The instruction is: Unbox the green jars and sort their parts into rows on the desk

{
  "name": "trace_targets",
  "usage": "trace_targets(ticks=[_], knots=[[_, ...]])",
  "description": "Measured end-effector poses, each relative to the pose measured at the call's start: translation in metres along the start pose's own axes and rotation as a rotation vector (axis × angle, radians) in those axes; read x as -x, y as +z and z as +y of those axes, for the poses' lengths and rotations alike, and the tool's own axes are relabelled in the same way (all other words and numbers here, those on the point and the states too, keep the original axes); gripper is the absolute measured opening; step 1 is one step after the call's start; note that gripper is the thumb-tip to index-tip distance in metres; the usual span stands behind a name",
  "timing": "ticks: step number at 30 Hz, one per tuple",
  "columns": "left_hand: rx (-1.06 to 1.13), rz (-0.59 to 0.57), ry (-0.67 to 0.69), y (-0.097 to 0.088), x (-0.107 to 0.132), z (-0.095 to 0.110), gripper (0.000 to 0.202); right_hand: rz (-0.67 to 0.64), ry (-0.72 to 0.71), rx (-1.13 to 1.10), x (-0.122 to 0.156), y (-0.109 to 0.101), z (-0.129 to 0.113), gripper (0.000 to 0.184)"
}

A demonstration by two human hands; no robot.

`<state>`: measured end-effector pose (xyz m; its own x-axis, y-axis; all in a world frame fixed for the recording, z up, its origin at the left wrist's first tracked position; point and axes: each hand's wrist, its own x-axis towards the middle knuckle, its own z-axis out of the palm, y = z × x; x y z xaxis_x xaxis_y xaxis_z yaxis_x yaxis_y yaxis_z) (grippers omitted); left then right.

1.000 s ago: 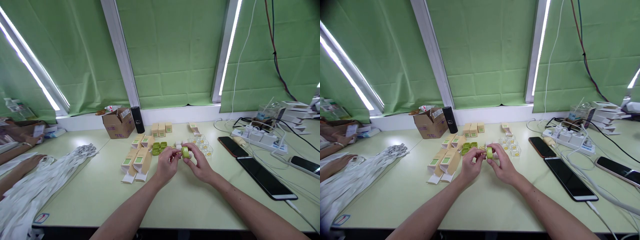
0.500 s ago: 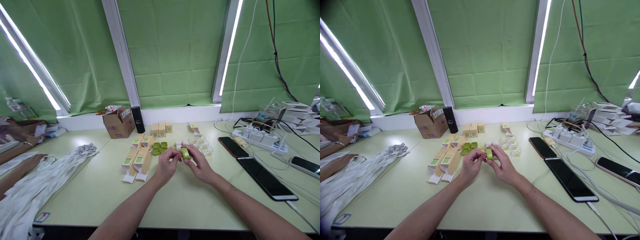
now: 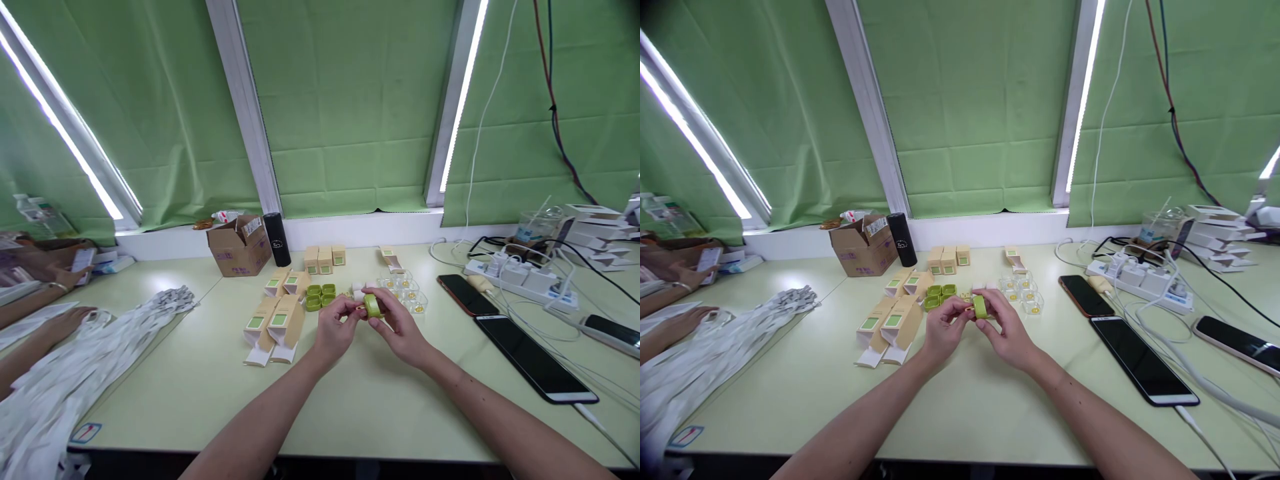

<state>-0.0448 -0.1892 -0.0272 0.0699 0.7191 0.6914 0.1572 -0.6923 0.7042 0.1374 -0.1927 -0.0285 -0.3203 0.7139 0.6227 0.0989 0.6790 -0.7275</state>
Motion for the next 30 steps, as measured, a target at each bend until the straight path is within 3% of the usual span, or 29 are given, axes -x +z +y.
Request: trace_targets(ticks=[6,11,21,30], knots=[[-0.077,-0.007,0.059,0.000,-0.002,0.009,0.013,0.039,0.018,-0.031,-0.005,-0.002,-0.006,0.043],[-0.147,-0.039,0.074,-0.004,-0.004,0.016,0.022,0.057,0.026,-0.077,-0.005,-0.004,-0.005,0.048],[-0.205,-0.127,0.056,-0.004,-0.006,0.012,0.038,0.120,-0.065,0.142,-0.003,0.000,-0.005,0.059],[-0.209,-0.067,0.066,-0.005,-0.007,0.016,0.044,0.221,-0.053,0.046,-0.002,0.001,0.001,0.056]])
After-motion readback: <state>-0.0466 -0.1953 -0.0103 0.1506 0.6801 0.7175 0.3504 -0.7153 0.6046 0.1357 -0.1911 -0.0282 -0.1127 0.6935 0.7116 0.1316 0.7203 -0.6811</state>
